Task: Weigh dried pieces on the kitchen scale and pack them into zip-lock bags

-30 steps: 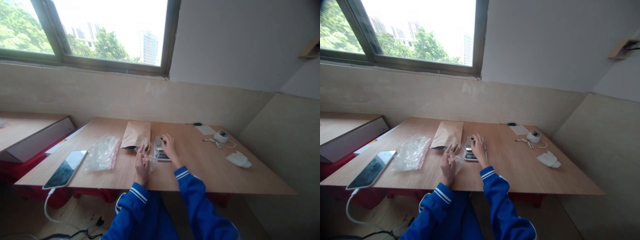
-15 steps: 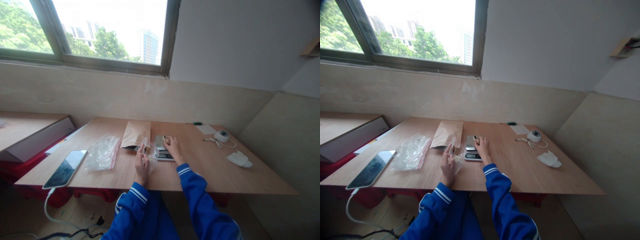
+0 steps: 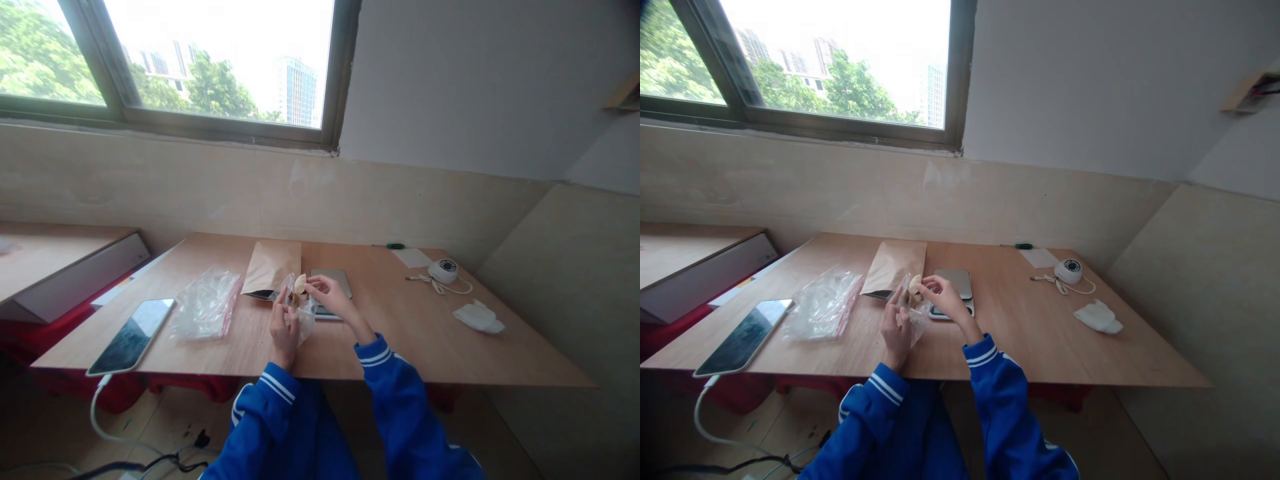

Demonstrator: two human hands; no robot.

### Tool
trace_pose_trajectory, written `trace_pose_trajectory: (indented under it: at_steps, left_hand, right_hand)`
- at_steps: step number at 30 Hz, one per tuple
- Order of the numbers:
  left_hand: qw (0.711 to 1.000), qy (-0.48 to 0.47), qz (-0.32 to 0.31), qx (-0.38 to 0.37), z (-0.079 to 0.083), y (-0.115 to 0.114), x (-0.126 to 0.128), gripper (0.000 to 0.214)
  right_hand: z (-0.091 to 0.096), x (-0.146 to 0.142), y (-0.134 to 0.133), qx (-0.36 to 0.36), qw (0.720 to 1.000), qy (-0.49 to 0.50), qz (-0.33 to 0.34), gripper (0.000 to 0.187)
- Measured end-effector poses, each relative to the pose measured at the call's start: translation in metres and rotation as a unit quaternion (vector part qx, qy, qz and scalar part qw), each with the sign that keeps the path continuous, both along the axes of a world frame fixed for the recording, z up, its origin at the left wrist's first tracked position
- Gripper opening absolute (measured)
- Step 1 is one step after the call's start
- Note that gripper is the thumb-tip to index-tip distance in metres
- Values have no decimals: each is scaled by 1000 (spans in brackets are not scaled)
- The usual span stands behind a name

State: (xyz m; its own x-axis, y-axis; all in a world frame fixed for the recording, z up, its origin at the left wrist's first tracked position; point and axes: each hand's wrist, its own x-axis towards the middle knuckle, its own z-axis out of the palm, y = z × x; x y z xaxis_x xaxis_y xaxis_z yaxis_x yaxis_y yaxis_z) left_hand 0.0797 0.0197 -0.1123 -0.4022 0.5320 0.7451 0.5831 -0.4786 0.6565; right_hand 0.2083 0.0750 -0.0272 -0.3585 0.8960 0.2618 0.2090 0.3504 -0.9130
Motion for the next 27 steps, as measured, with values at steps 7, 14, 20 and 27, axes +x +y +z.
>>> trace_pose_trajectory:
  at_steps: [7,14,20,27]
  left_hand:
    - [1000,-28,-7,-1,0,-1,1,15]
    - [999,-44,-10,12,-1,0,1,14]
    - [999,-29,-27,10,5,-3,2,21]
    - [997,-78,15,-18,8,2,2,33]
  right_hand:
    - [-13,5,-10,46,996,-37,-64,33]
    - [-30,5,-39,-86,996,-20,29,77]
    - [-36,1,-39,-55,996,64,-7,52]
    - [-30,16,-43,-25,989,141,-38,32]
